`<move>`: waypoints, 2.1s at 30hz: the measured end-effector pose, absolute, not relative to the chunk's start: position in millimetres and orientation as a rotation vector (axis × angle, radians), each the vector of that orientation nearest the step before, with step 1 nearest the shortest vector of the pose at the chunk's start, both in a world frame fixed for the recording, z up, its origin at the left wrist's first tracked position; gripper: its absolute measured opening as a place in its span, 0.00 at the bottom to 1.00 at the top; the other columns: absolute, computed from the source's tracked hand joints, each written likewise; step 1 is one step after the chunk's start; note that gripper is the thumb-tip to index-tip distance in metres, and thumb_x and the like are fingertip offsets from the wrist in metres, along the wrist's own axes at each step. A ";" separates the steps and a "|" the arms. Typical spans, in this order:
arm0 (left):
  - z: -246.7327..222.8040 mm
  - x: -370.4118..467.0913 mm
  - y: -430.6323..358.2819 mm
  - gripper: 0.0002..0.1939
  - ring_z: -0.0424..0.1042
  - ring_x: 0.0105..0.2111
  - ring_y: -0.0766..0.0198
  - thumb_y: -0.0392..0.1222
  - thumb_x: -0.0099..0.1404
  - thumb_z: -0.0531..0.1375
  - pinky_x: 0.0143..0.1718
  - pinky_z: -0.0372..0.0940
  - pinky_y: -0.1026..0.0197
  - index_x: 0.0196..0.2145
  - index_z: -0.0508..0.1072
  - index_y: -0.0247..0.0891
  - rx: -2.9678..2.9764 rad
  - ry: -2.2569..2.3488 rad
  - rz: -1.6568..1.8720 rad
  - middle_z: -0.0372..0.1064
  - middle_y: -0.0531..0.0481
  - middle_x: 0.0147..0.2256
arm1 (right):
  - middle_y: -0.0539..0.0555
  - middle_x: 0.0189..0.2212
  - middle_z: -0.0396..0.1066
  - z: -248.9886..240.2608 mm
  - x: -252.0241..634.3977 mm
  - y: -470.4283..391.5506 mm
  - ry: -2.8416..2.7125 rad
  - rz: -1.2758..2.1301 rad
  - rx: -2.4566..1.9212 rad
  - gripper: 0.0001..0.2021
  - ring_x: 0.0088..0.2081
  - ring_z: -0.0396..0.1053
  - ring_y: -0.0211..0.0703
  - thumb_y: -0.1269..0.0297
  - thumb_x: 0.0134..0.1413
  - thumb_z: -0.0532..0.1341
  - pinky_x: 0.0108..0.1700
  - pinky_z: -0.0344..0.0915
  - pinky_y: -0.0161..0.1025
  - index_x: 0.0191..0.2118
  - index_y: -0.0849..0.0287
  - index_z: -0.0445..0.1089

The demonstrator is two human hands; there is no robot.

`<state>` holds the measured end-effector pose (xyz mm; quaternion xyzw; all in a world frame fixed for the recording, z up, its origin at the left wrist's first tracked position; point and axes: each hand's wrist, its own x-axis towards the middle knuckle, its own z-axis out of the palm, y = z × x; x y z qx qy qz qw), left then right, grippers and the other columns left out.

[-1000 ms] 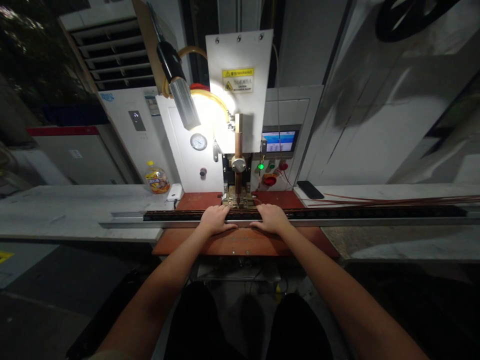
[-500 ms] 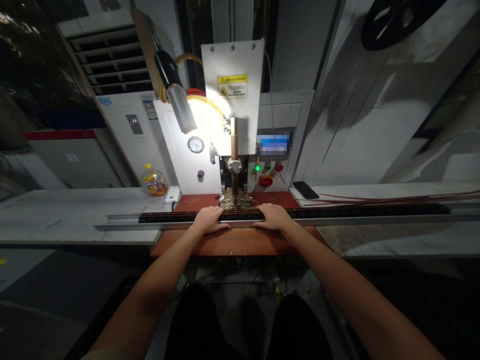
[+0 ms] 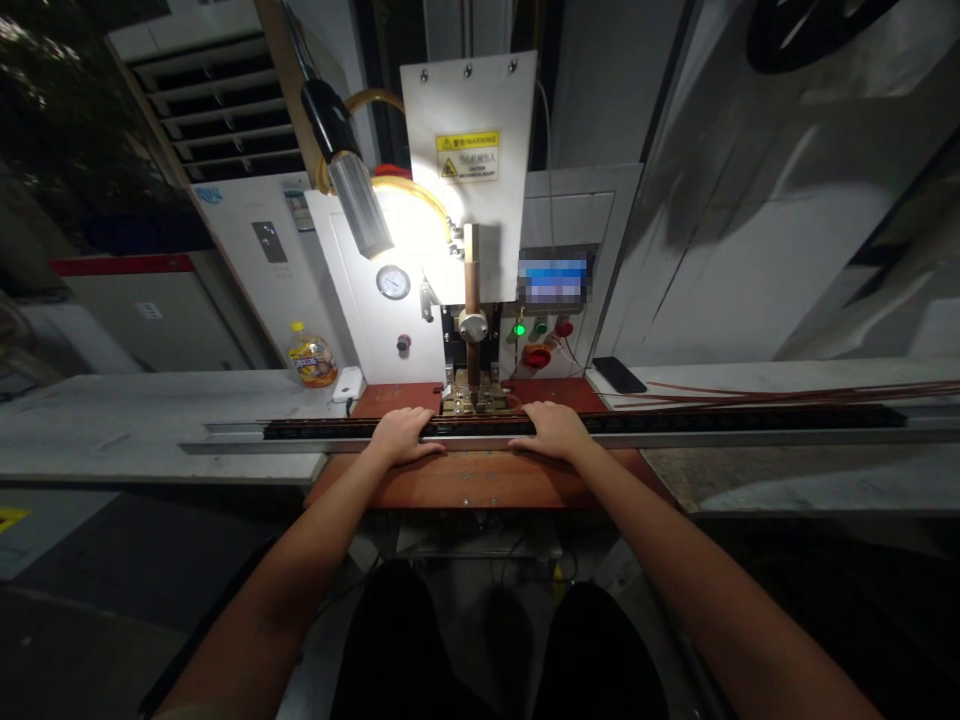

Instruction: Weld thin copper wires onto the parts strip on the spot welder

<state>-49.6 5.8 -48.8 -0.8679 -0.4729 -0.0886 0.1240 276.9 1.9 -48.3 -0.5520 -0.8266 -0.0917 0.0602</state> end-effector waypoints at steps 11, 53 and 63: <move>-53.0 -49.6 5.5 0.35 0.70 0.42 0.52 0.72 0.57 0.51 0.43 0.61 0.54 0.47 0.68 0.40 -2.517 -1.396 -0.278 0.71 0.43 0.42 | 0.64 0.45 0.72 -52.3 276.1 -4.6 -2.464 -0.324 -1.543 0.34 0.48 0.67 0.55 0.34 0.51 0.53 0.57 0.54 0.48 0.48 0.62 0.68; -50.4 -48.4 1.8 0.35 0.70 0.44 0.51 0.72 0.56 0.53 0.44 0.61 0.54 0.49 0.68 0.42 -2.523 -1.420 -0.315 0.71 0.42 0.43 | 0.60 0.47 0.71 -56.1 355.3 16.1 -2.373 0.028 -1.389 0.17 0.49 0.68 0.48 0.57 0.58 0.54 0.52 0.62 0.43 0.48 0.60 0.68; -48.3 -48.0 4.3 0.36 0.71 0.43 0.51 0.73 0.56 0.51 0.42 0.61 0.54 0.48 0.68 0.41 -2.510 -1.412 -0.286 0.71 0.42 0.42 | 0.56 0.33 0.70 -48.4 348.1 20.3 -2.317 0.111 -1.311 0.07 0.40 0.67 0.46 0.63 0.53 0.56 0.46 0.63 0.41 0.29 0.57 0.68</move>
